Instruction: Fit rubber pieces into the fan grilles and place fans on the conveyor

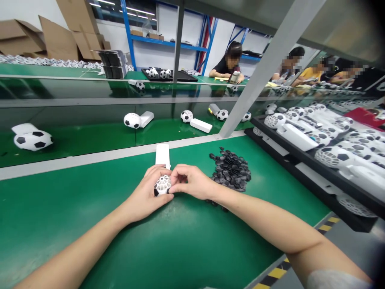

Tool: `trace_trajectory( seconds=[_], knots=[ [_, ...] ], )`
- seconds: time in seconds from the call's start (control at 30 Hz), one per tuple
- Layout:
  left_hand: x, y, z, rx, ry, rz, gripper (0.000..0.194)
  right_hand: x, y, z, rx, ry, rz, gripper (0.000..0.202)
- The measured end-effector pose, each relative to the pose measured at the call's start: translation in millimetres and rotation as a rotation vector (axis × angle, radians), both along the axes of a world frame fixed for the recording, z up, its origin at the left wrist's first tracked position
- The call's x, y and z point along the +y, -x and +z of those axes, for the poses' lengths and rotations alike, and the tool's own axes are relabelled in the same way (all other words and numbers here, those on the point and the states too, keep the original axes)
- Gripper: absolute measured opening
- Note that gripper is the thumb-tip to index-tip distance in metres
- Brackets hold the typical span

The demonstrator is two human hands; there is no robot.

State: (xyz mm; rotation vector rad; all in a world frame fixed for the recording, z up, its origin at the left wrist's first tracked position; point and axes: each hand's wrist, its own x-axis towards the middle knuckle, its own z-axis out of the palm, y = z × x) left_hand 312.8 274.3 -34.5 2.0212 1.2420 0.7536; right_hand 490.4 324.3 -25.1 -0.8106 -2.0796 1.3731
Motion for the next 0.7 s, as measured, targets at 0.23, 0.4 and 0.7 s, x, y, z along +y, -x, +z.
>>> trace_trajectory(
  seconds=[0.23, 0.4, 0.7],
  knots=[
    [-2, -7, 0.1, 0.014, -0.061, 0.043, 0.027, 1, 2, -9.5, 0.037, 0.193, 0.047, 0.019],
    [-2, -2, 0.3, 0.063, -0.079, 0.021, 0.030, 14, -11, -1.6, -0.165, -0.020, 0.003, 0.016],
    [4, 0, -2.1, 0.089, -0.030, 0.027, 0.037, 67, -92, -7.6, -0.870, -0.566, -0.443, 0.015]
  ],
)
